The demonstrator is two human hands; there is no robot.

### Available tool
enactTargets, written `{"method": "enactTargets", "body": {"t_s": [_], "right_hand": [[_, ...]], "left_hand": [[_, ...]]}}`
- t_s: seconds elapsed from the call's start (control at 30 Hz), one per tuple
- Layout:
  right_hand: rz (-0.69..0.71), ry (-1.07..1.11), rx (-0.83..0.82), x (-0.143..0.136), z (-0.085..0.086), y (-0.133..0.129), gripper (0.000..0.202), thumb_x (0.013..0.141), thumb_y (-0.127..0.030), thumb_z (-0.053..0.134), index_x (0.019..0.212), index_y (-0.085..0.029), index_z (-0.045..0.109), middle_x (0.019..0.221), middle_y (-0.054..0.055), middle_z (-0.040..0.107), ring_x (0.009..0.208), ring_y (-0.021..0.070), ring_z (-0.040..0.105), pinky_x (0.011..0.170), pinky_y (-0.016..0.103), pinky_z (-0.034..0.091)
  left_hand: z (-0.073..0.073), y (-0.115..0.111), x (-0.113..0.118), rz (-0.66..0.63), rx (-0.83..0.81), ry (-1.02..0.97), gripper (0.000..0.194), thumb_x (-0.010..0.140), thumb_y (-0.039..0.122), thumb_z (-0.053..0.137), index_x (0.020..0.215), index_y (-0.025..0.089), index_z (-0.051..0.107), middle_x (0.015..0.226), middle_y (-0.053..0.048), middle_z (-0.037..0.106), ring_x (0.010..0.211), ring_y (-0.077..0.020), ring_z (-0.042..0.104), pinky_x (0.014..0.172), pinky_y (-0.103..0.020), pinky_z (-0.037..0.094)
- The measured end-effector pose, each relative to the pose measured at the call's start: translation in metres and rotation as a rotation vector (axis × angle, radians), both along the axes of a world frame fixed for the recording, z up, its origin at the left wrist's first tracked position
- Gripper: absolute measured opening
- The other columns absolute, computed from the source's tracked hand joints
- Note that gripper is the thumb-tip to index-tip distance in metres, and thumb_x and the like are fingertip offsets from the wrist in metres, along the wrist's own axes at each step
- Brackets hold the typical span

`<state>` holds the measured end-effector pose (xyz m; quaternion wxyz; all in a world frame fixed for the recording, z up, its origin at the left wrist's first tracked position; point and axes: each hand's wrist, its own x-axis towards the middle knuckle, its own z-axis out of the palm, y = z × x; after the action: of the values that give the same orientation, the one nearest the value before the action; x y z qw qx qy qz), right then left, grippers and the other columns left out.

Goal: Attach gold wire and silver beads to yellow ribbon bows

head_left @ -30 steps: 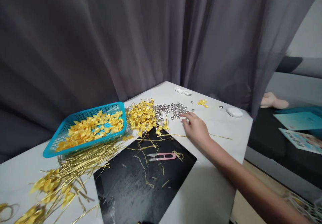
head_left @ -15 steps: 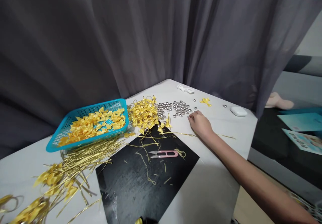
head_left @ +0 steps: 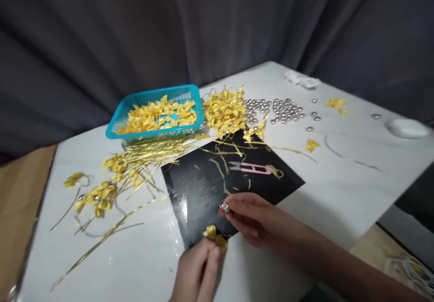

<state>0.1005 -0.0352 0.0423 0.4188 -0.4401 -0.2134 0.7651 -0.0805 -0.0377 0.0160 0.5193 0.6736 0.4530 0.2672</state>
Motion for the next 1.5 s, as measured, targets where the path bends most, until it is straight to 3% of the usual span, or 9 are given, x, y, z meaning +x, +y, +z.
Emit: {"method": "enactTargets", "body": {"t_s": [0.1,0.33,0.67,1.03,1.13,1.27,1.37,1.5], "right_hand": [[0.074,0.199,-0.108,-0.014,-0.011,-0.001,0.028,0.082,-0.041,0.059,0.077,-0.014,0.056,0.043,-0.01,0.031,0.038,0.0029,0.015,0.032,0.012,0.019],[0.157,0.219,-0.135,-0.018,-0.015,0.002,0.03,0.079,-0.044,0.062,0.073,-0.016,0.052,0.042,-0.011,0.031,0.037,0.0026,0.015,0.032,0.012,0.019],[0.111,0.234,-0.11,-0.018,-0.017,0.0,0.028,0.08,-0.042,0.062,0.074,-0.016,0.053,0.043,-0.011,0.031,0.036,0.0024,0.014,0.03,0.013,0.016],[0.076,0.169,-0.074,-0.023,-0.021,-0.002,0.025,0.075,-0.038,0.067,0.075,-0.016,0.055,0.04,-0.011,0.033,0.034,0.0015,0.021,0.03,0.011,0.025],[0.063,0.045,-0.01,-0.027,-0.023,-0.003,0.024,0.071,-0.036,0.07,0.077,-0.015,0.06,0.049,-0.008,0.043,0.038,0.0018,0.031,0.031,0.011,0.029],[0.04,-0.169,0.213,-0.031,-0.025,-0.005,0.026,0.074,-0.035,0.067,0.093,-0.018,0.07,0.081,0.0,0.05,0.05,0.0023,0.042,0.035,0.013,0.038],[-0.013,-0.366,0.414,-0.032,-0.025,-0.008,0.025,0.078,-0.028,0.063,0.101,-0.025,0.071,0.085,0.002,0.052,0.054,0.0035,0.046,0.041,0.015,0.041],[-0.11,-0.565,0.581,-0.03,-0.02,-0.009,0.02,0.077,-0.02,0.063,0.092,-0.027,0.075,0.081,0.002,0.057,0.064,0.0072,0.053,0.055,0.019,0.045]], "left_hand": [[0.002,0.008,0.0,-0.038,-0.086,-0.062,0.041,0.092,0.046,0.036,0.062,0.018,0.04,0.057,0.003,0.04,0.054,-0.0096,0.038,0.053,-0.02,0.031],[-0.002,0.019,-0.006,-0.125,-0.101,-0.115,0.036,0.094,0.038,0.034,0.064,0.019,0.038,0.057,0.003,0.036,0.052,-0.0095,0.032,0.048,-0.02,0.029],[-0.004,0.017,-0.01,-0.18,0.095,-0.1,0.041,0.094,0.038,0.03,0.059,0.02,0.022,0.051,0.005,0.024,0.046,-0.0087,0.025,0.043,-0.023,0.022],[-0.003,0.018,-0.007,-0.187,0.093,-0.09,0.045,0.093,0.046,0.028,0.058,0.02,0.02,0.05,0.004,0.024,0.045,-0.0088,0.024,0.043,-0.023,0.023],[-0.002,0.019,-0.007,-0.19,0.054,-0.087,0.045,0.093,0.047,0.028,0.057,0.02,0.024,0.05,0.004,0.027,0.046,-0.0091,0.026,0.044,-0.023,0.024],[-0.003,0.019,-0.008,-0.191,0.005,-0.08,0.041,0.094,0.042,0.029,0.059,0.019,0.033,0.052,0.003,0.033,0.049,-0.0101,0.032,0.047,-0.023,0.028],[-0.004,0.018,-0.009,-0.191,0.033,-0.08,0.037,0.094,0.036,0.03,0.061,0.019,0.033,0.055,0.003,0.032,0.05,-0.0095,0.031,0.047,-0.022,0.027],[-0.005,0.016,-0.009,-0.189,0.1,-0.068,0.034,0.094,0.029,0.033,0.062,0.019,0.031,0.055,0.004,0.032,0.049,-0.0087,0.031,0.047,-0.021,0.027]]}}
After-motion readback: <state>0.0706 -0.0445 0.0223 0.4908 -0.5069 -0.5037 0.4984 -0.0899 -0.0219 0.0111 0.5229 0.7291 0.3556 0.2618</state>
